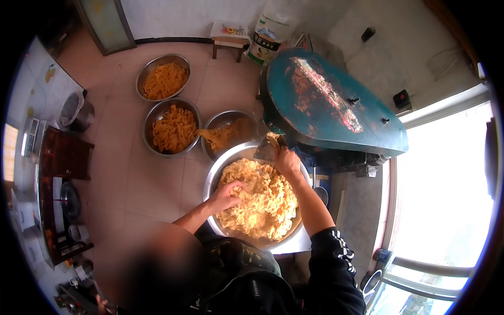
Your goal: The person kneads a large quantity of yellow dough in a metal bowl using both hands. They repeatedly lift, fold, and press the dough to mix it thoroughly.
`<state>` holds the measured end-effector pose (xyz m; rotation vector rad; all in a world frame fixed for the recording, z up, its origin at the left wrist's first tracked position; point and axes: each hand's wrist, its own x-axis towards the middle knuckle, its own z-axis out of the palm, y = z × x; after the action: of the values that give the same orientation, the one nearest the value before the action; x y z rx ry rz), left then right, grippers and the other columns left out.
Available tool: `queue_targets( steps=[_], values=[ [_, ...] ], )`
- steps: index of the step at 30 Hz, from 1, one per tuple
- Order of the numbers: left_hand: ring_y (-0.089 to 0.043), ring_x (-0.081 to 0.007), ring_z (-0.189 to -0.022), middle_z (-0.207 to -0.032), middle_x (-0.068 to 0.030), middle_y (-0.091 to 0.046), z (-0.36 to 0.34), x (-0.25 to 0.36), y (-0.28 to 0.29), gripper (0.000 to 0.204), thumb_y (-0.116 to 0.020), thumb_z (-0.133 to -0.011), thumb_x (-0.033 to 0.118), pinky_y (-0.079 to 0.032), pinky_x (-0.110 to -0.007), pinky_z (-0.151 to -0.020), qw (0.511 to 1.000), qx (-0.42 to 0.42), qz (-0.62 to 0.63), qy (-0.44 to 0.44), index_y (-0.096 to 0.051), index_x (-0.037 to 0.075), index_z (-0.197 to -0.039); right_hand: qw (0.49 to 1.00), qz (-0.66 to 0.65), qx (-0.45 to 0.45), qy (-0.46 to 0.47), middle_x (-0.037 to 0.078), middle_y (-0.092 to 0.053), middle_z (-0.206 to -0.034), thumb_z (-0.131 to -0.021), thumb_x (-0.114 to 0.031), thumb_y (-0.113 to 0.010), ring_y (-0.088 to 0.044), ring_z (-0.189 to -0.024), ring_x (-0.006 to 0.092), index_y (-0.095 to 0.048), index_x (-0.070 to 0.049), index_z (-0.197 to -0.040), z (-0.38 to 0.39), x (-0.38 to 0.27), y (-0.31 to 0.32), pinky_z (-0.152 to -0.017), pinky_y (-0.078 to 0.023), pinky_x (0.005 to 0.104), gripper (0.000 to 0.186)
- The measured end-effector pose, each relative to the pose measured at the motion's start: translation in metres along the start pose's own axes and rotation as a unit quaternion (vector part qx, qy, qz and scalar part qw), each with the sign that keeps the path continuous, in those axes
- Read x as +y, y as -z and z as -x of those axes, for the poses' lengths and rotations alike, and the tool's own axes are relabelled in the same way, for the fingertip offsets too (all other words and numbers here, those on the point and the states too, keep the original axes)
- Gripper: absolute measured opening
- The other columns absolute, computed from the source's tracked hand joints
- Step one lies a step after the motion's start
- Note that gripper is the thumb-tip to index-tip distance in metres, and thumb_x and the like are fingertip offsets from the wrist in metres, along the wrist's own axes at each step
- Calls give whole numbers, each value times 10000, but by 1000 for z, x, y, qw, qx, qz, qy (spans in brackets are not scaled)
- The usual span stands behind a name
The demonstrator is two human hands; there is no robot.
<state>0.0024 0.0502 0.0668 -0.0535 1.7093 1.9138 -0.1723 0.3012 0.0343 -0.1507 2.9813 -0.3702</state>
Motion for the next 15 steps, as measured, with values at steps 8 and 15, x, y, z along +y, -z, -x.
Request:
queue_targets(
  steps=[8, 15],
  values=[
    [-669, -197, -921, -1076, -147, -674, -17, -68, 11, 420, -813, -808, 167, -536, -331, -803, 961, 114, -193, -161, -597, 55, -1151, 1000, 18, -12, -22, 313, -717, -899, -1024, -429, -496, -705, -883, 497, -689, -23, -988, 7, -6, 5, -817, -566, 572, 451],
    [-708, -159, -795, -1011, -142, -707, -26, -47, -13, 365, -805, -802, 92, -553, -267, -680, 993, 37, 116, 2, -627, 38, -1116, 999, -9, -12, -34, 316, -709, -904, -1027, -452, -483, -697, -896, 500, -688, -15, -985, 2, 1, 0, -815, -563, 576, 485]
  ],
)
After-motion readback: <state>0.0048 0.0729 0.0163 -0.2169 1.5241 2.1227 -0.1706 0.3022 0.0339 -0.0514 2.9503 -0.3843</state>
